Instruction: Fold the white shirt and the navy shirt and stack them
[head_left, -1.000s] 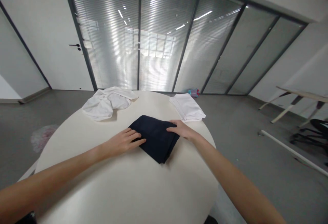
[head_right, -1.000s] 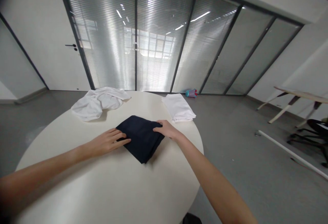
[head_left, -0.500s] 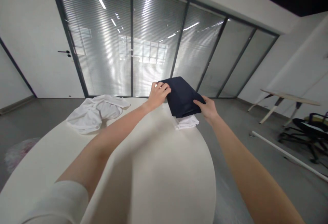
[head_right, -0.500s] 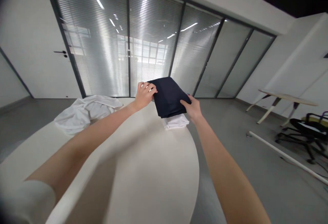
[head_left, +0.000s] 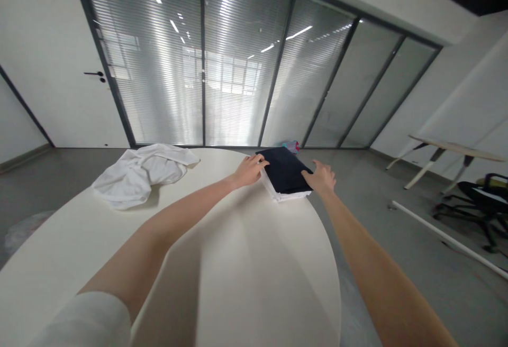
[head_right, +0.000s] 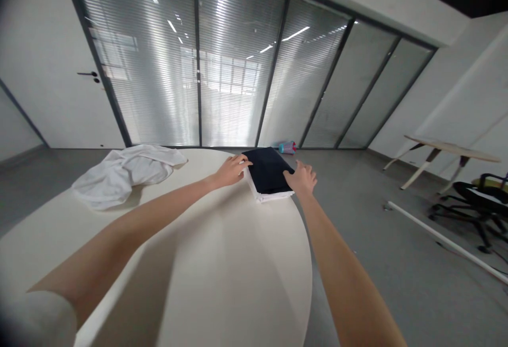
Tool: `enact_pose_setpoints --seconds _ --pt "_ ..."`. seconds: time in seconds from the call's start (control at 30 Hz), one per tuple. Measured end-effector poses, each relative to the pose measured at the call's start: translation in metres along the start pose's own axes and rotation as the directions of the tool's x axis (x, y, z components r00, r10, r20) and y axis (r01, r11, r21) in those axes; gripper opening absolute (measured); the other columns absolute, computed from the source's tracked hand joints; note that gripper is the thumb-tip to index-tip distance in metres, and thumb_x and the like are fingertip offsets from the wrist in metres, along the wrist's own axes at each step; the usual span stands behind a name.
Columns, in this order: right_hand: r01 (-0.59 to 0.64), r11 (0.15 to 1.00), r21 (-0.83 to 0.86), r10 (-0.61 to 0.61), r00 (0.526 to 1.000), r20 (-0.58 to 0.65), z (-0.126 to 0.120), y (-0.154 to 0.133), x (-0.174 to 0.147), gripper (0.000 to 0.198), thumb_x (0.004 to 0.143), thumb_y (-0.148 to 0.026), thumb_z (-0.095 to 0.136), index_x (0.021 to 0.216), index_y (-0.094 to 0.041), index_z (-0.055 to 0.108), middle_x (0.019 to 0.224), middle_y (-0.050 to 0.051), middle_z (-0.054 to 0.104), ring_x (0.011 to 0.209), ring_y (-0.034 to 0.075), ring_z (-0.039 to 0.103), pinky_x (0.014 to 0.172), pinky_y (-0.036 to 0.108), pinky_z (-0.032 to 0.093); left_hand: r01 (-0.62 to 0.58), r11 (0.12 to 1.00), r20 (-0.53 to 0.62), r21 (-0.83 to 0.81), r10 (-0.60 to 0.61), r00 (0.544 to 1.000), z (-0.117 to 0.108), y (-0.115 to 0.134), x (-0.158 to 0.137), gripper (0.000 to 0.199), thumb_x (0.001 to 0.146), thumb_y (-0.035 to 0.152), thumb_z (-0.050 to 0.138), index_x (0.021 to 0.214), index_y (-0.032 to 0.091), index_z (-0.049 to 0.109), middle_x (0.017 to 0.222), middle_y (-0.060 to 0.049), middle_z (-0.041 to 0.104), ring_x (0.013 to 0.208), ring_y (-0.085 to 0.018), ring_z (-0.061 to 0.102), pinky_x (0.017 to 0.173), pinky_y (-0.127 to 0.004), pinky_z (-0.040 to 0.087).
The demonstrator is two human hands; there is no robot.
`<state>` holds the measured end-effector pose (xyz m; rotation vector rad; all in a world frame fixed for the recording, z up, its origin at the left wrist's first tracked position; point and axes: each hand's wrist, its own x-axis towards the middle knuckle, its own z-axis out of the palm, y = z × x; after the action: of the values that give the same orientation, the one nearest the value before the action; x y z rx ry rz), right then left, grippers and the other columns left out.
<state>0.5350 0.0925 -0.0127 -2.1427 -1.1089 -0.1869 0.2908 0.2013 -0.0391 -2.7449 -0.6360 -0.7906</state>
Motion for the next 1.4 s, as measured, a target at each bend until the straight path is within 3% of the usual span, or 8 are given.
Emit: enact_pose_setpoints --seconds 0.13,0.27,0.5,0.67,0.9,1.07,1.23,1.4 --pt "0.327 0.943 -0.06 -0.333 0.917 -0.22 0.006 -0.057 -0.031 0.042 0.083 -0.027 0.054 0.122 -0.02 0.065 0.125 0.015 0.054 0.115 0.035 0.047 0.097 0.051 0.037 0.139 0.99 0.045 -0.017 -0.138 0.989 -0.042 -0.026 -0.069 0.028 0.089 0.023 0.057 0.116 0.023 0.065 0.12 -0.008 0.061 0.11 -0.026 0.057 0.096 -0.041 0.044" --pt "0.626 0.758 0.185 -0.634 0.773 -0.022 0.048 -0.114 -0.069 0.024 0.087 -0.022 0.053 0.103 -0.02 0.07 0.108 0.011 0.061 0.102 0.027 0.054 0.094 0.041 0.042 0.357 0.922 0.075 0.15 -0.371 0.926 -0.092 -0.069 -0.167 0.028 0.087 0.025 0.061 0.115 0.024 0.066 0.126 -0.008 0.06 0.118 -0.03 0.053 0.101 -0.046 0.042" --pt "0.634 0.565 0.528 -0.824 0.461 0.329 0.127 -0.179 -0.156 0.018 0.091 -0.014 0.054 0.097 -0.017 0.071 0.096 0.007 0.069 0.09 0.018 0.061 0.086 0.03 0.045 0.735 0.616 -0.023 0.283 -0.762 0.648 -0.131 -0.119 -0.28 0.06 0.089 0.054 0.059 0.14 0.025 0.049 0.148 -0.017 0.042 0.134 -0.038 0.041 0.104 -0.053 0.039" --pt "0.692 0.472 0.546 -0.879 0.325 0.348 0.137 -0.177 -0.196 0.018 0.089 -0.013 0.057 0.094 -0.018 0.073 0.1 0.008 0.069 0.096 0.018 0.06 0.09 0.031 0.044 0.763 0.596 0.02 0.252 -0.791 0.611 -0.112 -0.111 -0.287 0.055 0.083 0.038 0.065 0.133 0.018 0.055 0.13 -0.018 0.054 0.115 -0.035 0.057 0.096 -0.047 0.046" --pt "0.222 0.695 0.684 -0.6 0.704 0.381 0.131 -0.174 -0.19 0.032 0.092 -0.042 0.058 0.114 -0.02 0.065 0.097 0.005 0.07 0.077 0.016 0.064 0.076 0.03 0.051 0.502 0.86 0.193 -0.092 -0.479 0.856 -0.123 -0.023 -0.257 0.045 0.088 0.038 0.061 0.13 0.023 0.06 0.122 -0.011 0.062 0.107 -0.026 0.063 0.095 -0.037 0.05" --pt "0.078 0.719 0.691 -0.529 0.706 0.471 0.119 -0.165 -0.192 0.045 0.076 -0.048 0.072 0.108 -0.019 0.062 0.085 0.003 0.07 0.078 0.019 0.067 0.073 0.031 0.052 0.388 0.815 0.28 -0.431 -0.288 0.916 -0.153 0.002 -0.234 0.038 0.098 0.045 0.047 0.127 0.027 0.062 0.122 -0.006 0.067 0.097 -0.019 0.069 0.082 -0.029 0.055" --pt "0.061 0.654 0.754 -0.554 0.717 0.424 0.107 -0.146 -0.189 0.014 0.073 -0.031 0.064 0.078 -0.018 0.063 0.076 0.003 0.07 0.073 0.018 0.066 0.071 0.029 0.052 0.612 0.791 -0.046 -0.029 -0.612 0.789 -0.141 -0.055 -0.249 0.053 0.086 0.032 0.063 0.137 0.023 0.052 0.14 -0.014 0.055 0.127 -0.031 0.054 0.102 -0.045 0.046" --pt "0.141 0.788 0.6 -0.427 0.826 0.367 0.097 -0.128 -0.167 0.016 0.074 -0.027 0.06 0.081 -0.018 0.071 0.084 0.007 0.075 0.08 0.02 0.069 0.075 0.03 0.053 0.75 0.655 0.129 0.095 -0.755 0.643 -0.122 -0.088 -0.281 0.062 0.086 0.029 0.06 0.144 0.02 0.043 0.113 -0.012 0.071 0.102 -0.027 0.068 0.087 -0.035 0.05"
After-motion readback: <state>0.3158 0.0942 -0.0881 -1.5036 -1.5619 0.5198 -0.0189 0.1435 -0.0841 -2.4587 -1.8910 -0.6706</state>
